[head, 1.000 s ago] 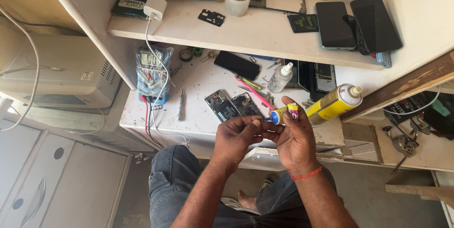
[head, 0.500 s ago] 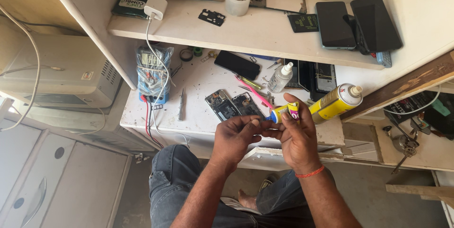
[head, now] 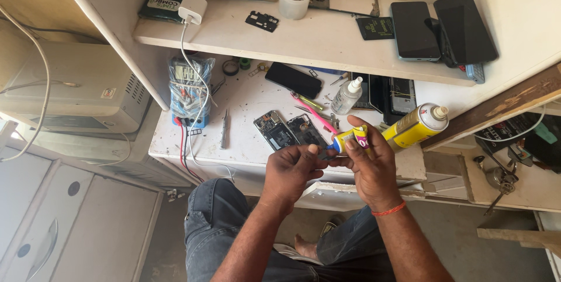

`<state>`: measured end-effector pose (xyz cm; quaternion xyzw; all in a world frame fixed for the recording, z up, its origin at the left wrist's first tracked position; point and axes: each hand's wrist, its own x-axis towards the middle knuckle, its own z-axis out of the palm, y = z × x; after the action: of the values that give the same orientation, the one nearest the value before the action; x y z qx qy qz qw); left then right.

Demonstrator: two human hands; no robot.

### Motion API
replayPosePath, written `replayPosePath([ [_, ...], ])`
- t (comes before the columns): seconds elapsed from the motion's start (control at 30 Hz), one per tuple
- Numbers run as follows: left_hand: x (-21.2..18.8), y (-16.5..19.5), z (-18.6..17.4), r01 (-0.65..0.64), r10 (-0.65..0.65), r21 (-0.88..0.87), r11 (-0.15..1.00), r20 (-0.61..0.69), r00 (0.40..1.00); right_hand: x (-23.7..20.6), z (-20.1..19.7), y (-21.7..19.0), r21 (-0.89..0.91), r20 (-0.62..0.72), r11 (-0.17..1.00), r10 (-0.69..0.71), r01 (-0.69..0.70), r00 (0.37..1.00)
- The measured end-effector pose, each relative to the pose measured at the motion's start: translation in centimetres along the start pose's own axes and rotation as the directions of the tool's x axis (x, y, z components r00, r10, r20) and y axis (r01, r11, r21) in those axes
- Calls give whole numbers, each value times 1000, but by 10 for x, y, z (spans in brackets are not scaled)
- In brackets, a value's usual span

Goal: The person applies adhesive from a small tube onto a disassembled smartphone frame, presses the frame and screen together, then handles the reassembled phone, pressing its screen and using its touchscreen while it sits on the bench among other phone parts and tools.

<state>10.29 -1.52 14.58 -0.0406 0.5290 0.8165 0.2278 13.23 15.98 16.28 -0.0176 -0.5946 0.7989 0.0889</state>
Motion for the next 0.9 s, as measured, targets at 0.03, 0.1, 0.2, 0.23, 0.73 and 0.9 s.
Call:
replayPosePath([
  [0.03, 0, 0, 0, -1, 1, 5, 1000, -10, 1000, 0, -1, 1, -30, -9, 1000, -7, 7, 1000],
  [0.1, 0, -1, 0, -1, 2, 25, 1000, -18, 1000, 0, -1, 2, -48, -31, 999, 0, -1, 1000],
  [0.2, 0, 0, 0, 4, -3, 71, 997, -19, 1000, 0, -2, 3, -42, -40, 999, 7, -9, 999],
  [0.23, 0, 0, 0, 7, -5, 89, 996, -18, 1000, 0, -2, 3, -35, -39, 999, 9, -10, 999],
  [0.73, 2, 2, 1, -76, 79, 223, 972, -1, 997, -3, 3, 10, 163, -94, 984, 91, -75, 991],
  [0.9, 0, 5, 2, -99, 105, 287, 953, -8, 994, -4, 5, 9, 153, -86, 986, 84, -71, 993],
])
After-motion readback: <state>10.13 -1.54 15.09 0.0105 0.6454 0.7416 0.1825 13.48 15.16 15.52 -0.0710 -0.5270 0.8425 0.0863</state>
